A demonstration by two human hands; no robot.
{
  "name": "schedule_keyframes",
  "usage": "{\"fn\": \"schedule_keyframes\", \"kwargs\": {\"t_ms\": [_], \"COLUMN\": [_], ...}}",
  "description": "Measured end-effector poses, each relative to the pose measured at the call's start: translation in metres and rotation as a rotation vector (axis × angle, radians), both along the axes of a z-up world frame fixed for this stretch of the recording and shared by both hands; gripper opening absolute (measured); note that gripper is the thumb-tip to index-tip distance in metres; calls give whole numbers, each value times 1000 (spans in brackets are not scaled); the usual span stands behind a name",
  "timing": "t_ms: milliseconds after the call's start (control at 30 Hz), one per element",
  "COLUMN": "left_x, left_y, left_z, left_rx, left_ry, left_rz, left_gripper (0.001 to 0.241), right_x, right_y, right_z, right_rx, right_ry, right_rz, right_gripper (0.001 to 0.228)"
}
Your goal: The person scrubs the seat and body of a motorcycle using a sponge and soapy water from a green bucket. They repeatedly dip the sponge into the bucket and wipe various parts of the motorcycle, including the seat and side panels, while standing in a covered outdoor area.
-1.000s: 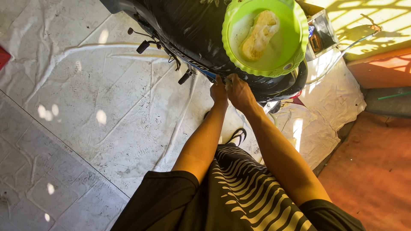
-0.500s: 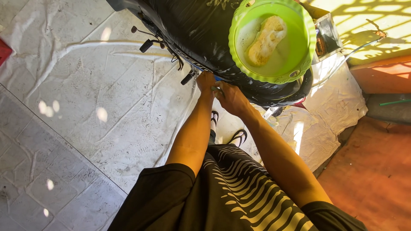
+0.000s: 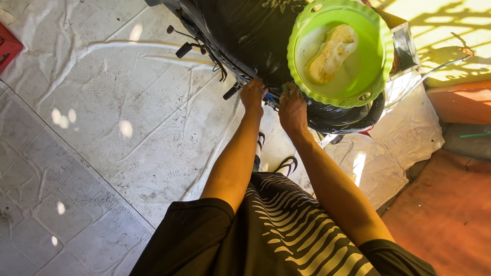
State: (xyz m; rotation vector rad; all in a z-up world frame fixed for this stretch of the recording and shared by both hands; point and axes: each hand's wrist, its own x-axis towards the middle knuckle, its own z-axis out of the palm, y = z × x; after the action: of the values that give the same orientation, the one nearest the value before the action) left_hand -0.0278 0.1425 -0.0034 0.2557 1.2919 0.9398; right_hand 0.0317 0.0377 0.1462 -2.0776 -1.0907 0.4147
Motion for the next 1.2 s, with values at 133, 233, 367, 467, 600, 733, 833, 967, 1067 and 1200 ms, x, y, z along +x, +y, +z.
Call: {"fn": "schedule_keyframes", "kwargs": {"t_ms": [133, 233, 367, 467, 600, 733, 833, 967, 1067, 1200], "left_x": [2, -6, -15, -12, -29, -20, -17, -22, -34, -51], "left_y": [-5, -6, 4, 30, 44, 28, 9, -7, -1, 27], "left_z": [-16, 16, -9, -9, 28, 39, 25, 5, -1, 12], "left_rx": [-64, -112, -168, -187, -140, -159, -201, -232, -195, -172], "left_ry": [-48, -104, -104, -111, -126, -139, -183, -185, -207, -292], "left_rz": [-10, -81, -195, -111, 24, 5, -77, -261, -366, -210], "left_gripper": [42, 50, 51, 45, 47, 49, 45, 47, 46, 40], "right_x": [1, 0, -3, 5, 7, 13, 13, 9, 7, 3], "right_y": [6, 14, 18, 31, 31, 27, 32, 45, 61, 71], "right_z": [-19, -29, -34, -36, -33, -34, -44, -60, -77, -77], "right_rx": [32, 53, 49, 50, 6, -14, -30, -17, -7, -35], "right_ry": [-12, 9, -18, -56, -63, -104, -105, -108, -154, -215], "right_rz": [40, 73, 106, 125, 111, 103, 64, 69, 78, 110], "right_gripper": [34, 34, 34, 34, 35, 35, 35, 36, 36, 38]}}
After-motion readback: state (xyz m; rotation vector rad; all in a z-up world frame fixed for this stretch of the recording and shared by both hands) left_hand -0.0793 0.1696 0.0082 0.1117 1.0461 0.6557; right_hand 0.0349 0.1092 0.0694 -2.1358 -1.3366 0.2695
